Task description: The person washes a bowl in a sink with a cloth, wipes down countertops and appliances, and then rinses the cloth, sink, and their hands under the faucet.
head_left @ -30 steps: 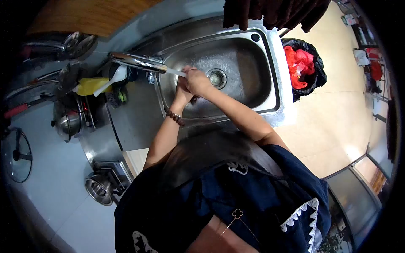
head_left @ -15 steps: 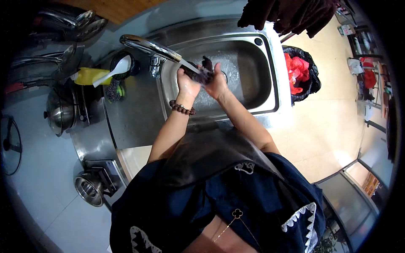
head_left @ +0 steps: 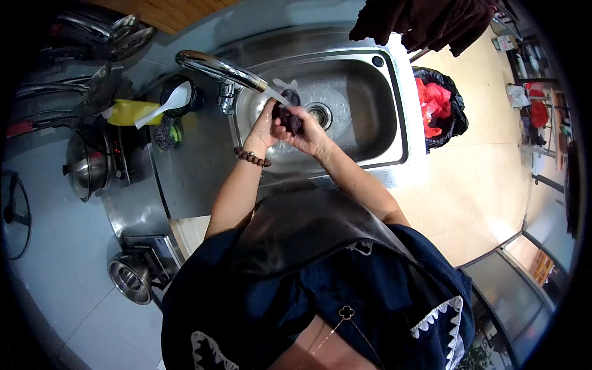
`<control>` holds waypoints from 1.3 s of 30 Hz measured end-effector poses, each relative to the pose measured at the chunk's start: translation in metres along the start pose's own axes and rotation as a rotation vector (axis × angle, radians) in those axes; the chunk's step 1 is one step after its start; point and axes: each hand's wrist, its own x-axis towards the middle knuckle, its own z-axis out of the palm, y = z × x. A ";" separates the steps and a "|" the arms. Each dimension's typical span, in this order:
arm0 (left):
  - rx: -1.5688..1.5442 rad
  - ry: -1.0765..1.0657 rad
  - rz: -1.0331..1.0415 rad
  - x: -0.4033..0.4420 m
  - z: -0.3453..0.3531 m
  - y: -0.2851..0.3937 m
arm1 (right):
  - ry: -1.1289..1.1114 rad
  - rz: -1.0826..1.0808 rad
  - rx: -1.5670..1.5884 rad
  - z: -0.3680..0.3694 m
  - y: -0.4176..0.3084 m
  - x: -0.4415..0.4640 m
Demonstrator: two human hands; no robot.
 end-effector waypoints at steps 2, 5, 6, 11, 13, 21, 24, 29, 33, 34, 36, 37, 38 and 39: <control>0.055 0.347 0.105 -0.009 0.042 -0.006 | -0.162 0.095 0.365 0.012 0.008 -0.008; 0.176 0.212 0.211 -0.019 0.064 0.009 | -0.167 0.088 0.385 0.028 0.005 -0.016; 0.172 0.215 0.214 -0.013 0.043 0.018 | -0.145 0.069 0.376 0.032 0.002 -0.016; 0.823 0.279 0.129 -0.003 0.055 0.040 | -0.104 0.099 -0.057 0.031 -0.009 -0.010; 0.976 0.345 0.137 -0.002 0.063 0.042 | 0.036 0.130 -0.384 0.041 -0.013 -0.008; 1.551 0.668 0.044 0.027 0.012 0.014 | 0.249 -0.163 -1.742 -0.001 0.023 0.026; 1.974 0.683 -0.009 0.038 -0.011 0.004 | 0.236 -0.142 -1.898 -0.006 0.025 0.022; 1.072 0.828 0.198 0.026 -0.003 -0.011 | 0.378 -0.181 -1.831 -0.013 0.019 0.019; 0.585 0.445 0.374 -0.003 0.024 -0.012 | 0.241 0.151 -0.451 -0.006 0.004 -0.001; 0.623 0.362 0.396 -0.005 0.020 -0.012 | 0.238 0.149 -0.456 -0.003 0.006 -0.002; 0.710 0.430 0.376 -0.002 0.010 -0.013 | 0.238 0.214 -0.871 0.002 0.015 -0.003; 0.869 0.519 0.298 -0.002 0.009 -0.013 | 0.235 0.216 -0.875 0.000 0.019 -0.002; 1.028 0.607 0.217 0.000 0.005 -0.012 | 0.174 0.061 -1.226 -0.008 0.025 0.002; 1.069 0.676 0.192 0.003 -0.002 -0.017 | 0.105 -0.107 -1.569 -0.017 0.033 0.005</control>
